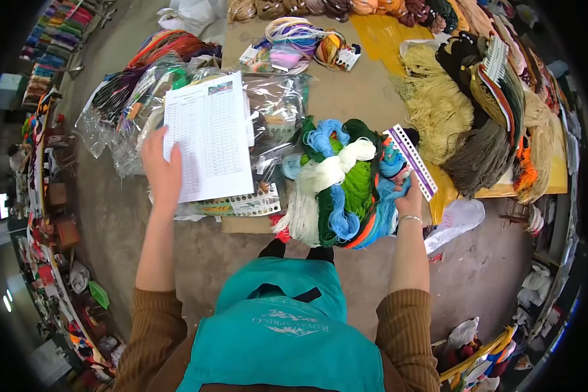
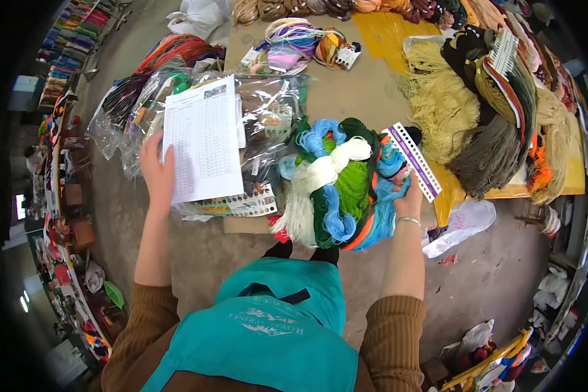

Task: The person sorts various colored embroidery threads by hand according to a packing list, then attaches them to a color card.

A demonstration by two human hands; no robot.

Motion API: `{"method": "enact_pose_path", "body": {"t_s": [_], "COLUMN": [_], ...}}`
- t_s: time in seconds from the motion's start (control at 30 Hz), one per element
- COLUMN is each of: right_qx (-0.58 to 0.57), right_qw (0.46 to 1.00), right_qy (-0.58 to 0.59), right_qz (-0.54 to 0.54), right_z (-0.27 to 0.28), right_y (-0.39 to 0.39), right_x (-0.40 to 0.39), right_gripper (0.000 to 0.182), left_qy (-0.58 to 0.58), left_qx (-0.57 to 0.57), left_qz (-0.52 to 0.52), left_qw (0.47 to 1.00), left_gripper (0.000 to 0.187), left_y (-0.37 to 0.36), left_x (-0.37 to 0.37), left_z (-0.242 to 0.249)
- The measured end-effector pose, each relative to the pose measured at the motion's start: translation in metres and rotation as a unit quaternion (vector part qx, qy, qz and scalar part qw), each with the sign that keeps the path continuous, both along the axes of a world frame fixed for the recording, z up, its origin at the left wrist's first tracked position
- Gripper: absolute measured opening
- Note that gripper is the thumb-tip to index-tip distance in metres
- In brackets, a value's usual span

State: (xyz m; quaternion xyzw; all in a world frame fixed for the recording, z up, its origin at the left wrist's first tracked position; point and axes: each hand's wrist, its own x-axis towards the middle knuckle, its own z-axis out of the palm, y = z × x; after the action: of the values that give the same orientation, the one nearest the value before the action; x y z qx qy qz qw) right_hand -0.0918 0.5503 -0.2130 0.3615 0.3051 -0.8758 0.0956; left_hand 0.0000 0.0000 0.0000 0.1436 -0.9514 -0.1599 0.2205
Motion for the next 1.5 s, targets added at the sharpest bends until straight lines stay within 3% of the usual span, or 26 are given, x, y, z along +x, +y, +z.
{"method": "enact_pose_path", "body": {"t_s": [0.07, 0.1, 0.13, 0.17, 0.23, 0.3, 0.33, 0.4, 0.57, 0.63, 0.67, 0.73, 0.83, 0.87, 1.0, 1.07, 1.13, 1.2, 1.27, 1.37, 1.4, 1.47, 1.5], "right_qx": [0.039, 0.103, 0.144, 0.174, 0.126, 0.036, 0.001, -0.049, -0.196, -0.184, -0.169, -0.17, -0.131, -0.093, 0.077, 0.338, 0.603, 0.628, 0.671, 0.682, 0.663, 0.384, 0.285], "right_qw": [0.998, 0.995, 0.989, 0.983, 0.992, 0.997, 0.996, 0.991, 0.959, 0.959, 0.96, 0.955, 0.952, 0.952, 0.918, 0.809, 0.601, 0.564, 0.437, 0.482, 0.536, 0.794, 0.862], "right_qy": [-0.037, -0.018, -0.02, -0.046, -0.007, 0.036, 0.056, 0.084, 0.149, 0.147, 0.148, 0.131, 0.128, 0.129, 0.181, 0.225, 0.42, 0.378, 0.303, 0.266, 0.308, 0.232, 0.125], "right_qz": [0.014, 0.001, -0.009, 0.019, 0.03, 0.059, 0.073, 0.093, 0.138, 0.157, 0.171, 0.206, 0.245, 0.262, 0.345, 0.425, 0.314, 0.381, 0.516, 0.48, 0.421, 0.41, 0.401], "right_z": [0.015, 0.015, 0.014, 0.012, 0.027, 0.07, 0.092, 0.12, 0.152, 0.161, 0.166, 0.181, 0.201, 0.203, 0.156, 0.108, 0.076, 0.08, 0.084, 0.073, 0.067, 0.068, 0.089], "right_y": [-0.026, 0.019, 0.021, 0.029, 0.036, 0.027, 0.02, 0.012, -0.013, -0.021, -0.026, -0.029, -0.043, -0.052, -0.118, -0.167, -0.202, -0.214, -0.221, -0.207, -0.199, -0.177, -0.165], "right_x": [0.023, -0.013, -0.002, 0.015, 0.045, 0.058, 0.064, 0.068, 0.053, 0.048, 0.044, 0.04, 0.03, 0.024, -0.015, -0.031, -0.035, -0.034, -0.035, -0.043, -0.046, -0.051, -0.048], "right_gripper": [0.009, 0.012, 0.016, 0.028, 0.034, 0.037, 0.038, 0.041, 0.059, 0.061, 0.062, 0.059, 0.054, 0.054, 0.038, 0.044, 0.054, 0.051, 0.043, 0.038, 0.04, 0.04, 0.037], "left_qy": [0.015, 0.032, 0.012, -0.047, -0.097, -0.11, -0.134, -0.147, -0.193, -0.105, -0.079, -0.037, 0.075, 0.045, 0.065, 0.067, 0.086, 0.08, 0.064, 0.062, 0.042, -0.001, 0.0], "left_qx": [0.034, 0.083, 0.134, 0.221, 0.233, 0.213, 0.184, 0.162, 0.12, 0.256, 0.334, 0.584, 0.686, 0.671, 0.74, 0.769, 0.793, 0.813, 0.834, 0.854, 0.849, 0.835, 0.837], "left_qz": [-0.106, -0.159, -0.213, -0.199, -0.253, -0.243, -0.21, -0.162, -0.125, -0.11, -0.049, 0.065, 0.094, 0.11, 0.113, 0.117, 0.127, 0.13, 0.159, 0.165, 0.153, 0.151, 0.148], "left_qw": [0.994, 0.983, 0.968, 0.954, 0.934, 0.94, 0.951, 0.962, 0.966, 0.955, 0.938, 0.808, 0.717, 0.732, 0.66, 0.625, 0.589, 0.562, 0.525, 0.49, 0.503, 0.529, 0.526], "left_gripper": [0.032, 0.028, 0.026, 0.029, 0.039, 0.053, 0.069, 0.072, 0.058, 0.048, 0.043, 0.039, 0.034, 0.036, 0.037, 0.038, 0.037, 0.038, 0.039, 0.04, 0.04, 0.039, 0.039], "left_y": [0.04, 0.11, 0.138, 0.169, 0.216, 0.253, 0.264, 0.28, 0.281, 0.272, 0.27, 0.27, 0.277, 0.272, 0.274, 0.275, 0.277, 0.271, 0.263, 0.252, 0.249, 0.248, 0.248], "left_x": [0.02, -0.015, -0.017, -0.013, -0.022, -0.039, -0.045, -0.059, -0.067, -0.066, -0.058, -0.042, -0.012, 0.003, 0.025, 0.022, 0.016, 0.009, 0.003, -0.009, -0.015, -0.022, -0.028], "left_z": [0.022, -0.005, -0.008, -0.016, -0.043, -0.072, -0.086, -0.096, -0.127, -0.137, -0.14, -0.12, -0.086, -0.092, -0.099, -0.106, -0.116, -0.126, -0.134, -0.156, -0.163, -0.165, -0.166]}}
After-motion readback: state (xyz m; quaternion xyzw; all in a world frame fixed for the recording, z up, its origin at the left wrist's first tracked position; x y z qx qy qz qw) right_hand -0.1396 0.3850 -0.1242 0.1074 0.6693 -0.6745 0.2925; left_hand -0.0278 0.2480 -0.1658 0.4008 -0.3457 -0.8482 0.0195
